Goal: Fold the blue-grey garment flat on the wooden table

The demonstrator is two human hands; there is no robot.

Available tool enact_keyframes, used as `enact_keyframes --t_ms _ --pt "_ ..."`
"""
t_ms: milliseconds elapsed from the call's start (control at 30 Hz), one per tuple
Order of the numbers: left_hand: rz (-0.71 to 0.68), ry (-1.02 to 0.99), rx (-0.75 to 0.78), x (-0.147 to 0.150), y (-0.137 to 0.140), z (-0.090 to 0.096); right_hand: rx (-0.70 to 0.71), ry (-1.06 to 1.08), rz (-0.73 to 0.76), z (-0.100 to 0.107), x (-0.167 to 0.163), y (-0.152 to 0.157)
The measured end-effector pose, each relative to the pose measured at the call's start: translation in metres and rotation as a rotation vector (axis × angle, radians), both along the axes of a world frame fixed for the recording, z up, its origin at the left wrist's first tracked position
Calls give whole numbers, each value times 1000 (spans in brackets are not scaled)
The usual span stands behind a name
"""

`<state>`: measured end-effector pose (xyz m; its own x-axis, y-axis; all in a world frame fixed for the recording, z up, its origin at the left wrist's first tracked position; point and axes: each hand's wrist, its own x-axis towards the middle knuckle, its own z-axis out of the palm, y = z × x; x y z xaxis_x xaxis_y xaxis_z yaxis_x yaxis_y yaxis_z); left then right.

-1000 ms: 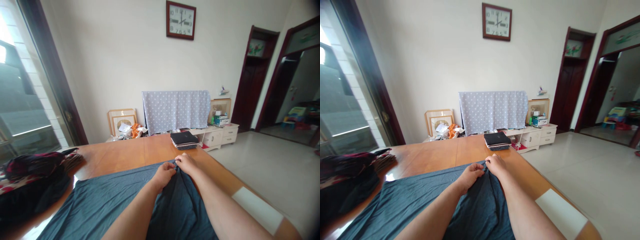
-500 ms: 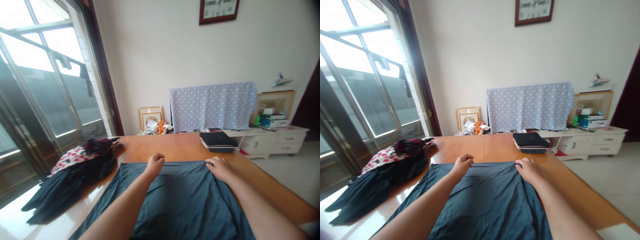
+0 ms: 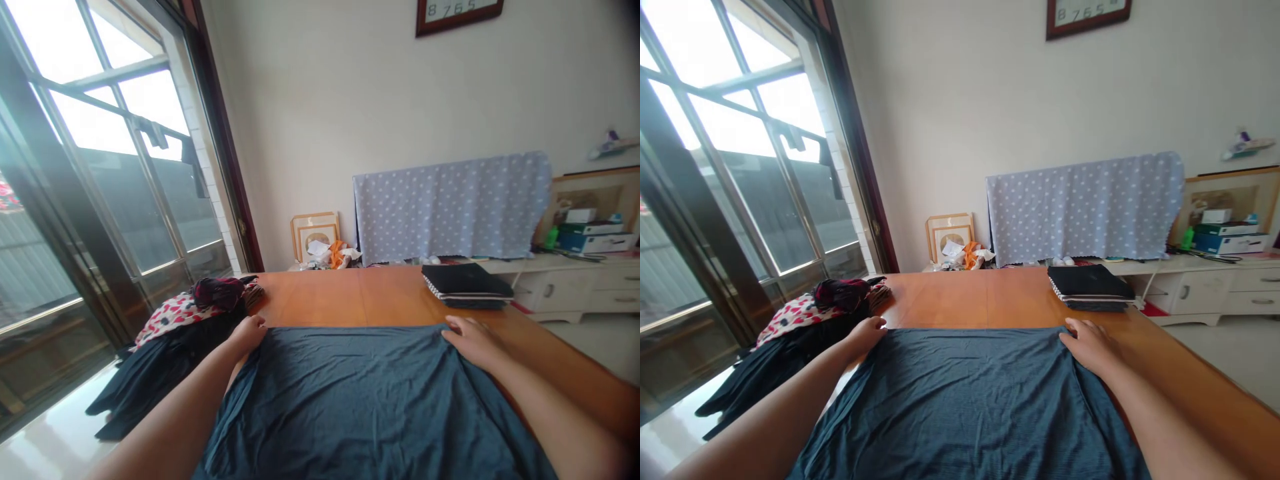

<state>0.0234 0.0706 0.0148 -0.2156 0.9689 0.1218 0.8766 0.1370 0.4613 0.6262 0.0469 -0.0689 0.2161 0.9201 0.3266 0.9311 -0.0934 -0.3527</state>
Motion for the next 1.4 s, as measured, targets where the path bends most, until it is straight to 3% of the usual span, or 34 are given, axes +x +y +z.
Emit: enact_keyframes --t_ms 233,567,667,767,867,967,1200,1400 --pt "28 47 -91 -6 14 -20 -40 3 -31 19 -16 -9" --pt "138 173 -19 7 1 -19 63 34 -41 17 -18 -11" --pt "139 293 68 28 -2 -9 104 13 -47 21 -20 -10" --pt "-62 389 181 61 -3 3 131 -44 -2 26 -24 -10" --pt "-258 304 115 99 -1 7 119 -108 76 24 -29 -10" --pt "-358 273 74 135 3 0 130 -141 104 19 -29 -10" --pt "-432 246 27 184 12 -19 196 -135 126 27 -26 -12" --pt "-357 257 25 195 18 -21 20 -138 224 30 -42 -15"
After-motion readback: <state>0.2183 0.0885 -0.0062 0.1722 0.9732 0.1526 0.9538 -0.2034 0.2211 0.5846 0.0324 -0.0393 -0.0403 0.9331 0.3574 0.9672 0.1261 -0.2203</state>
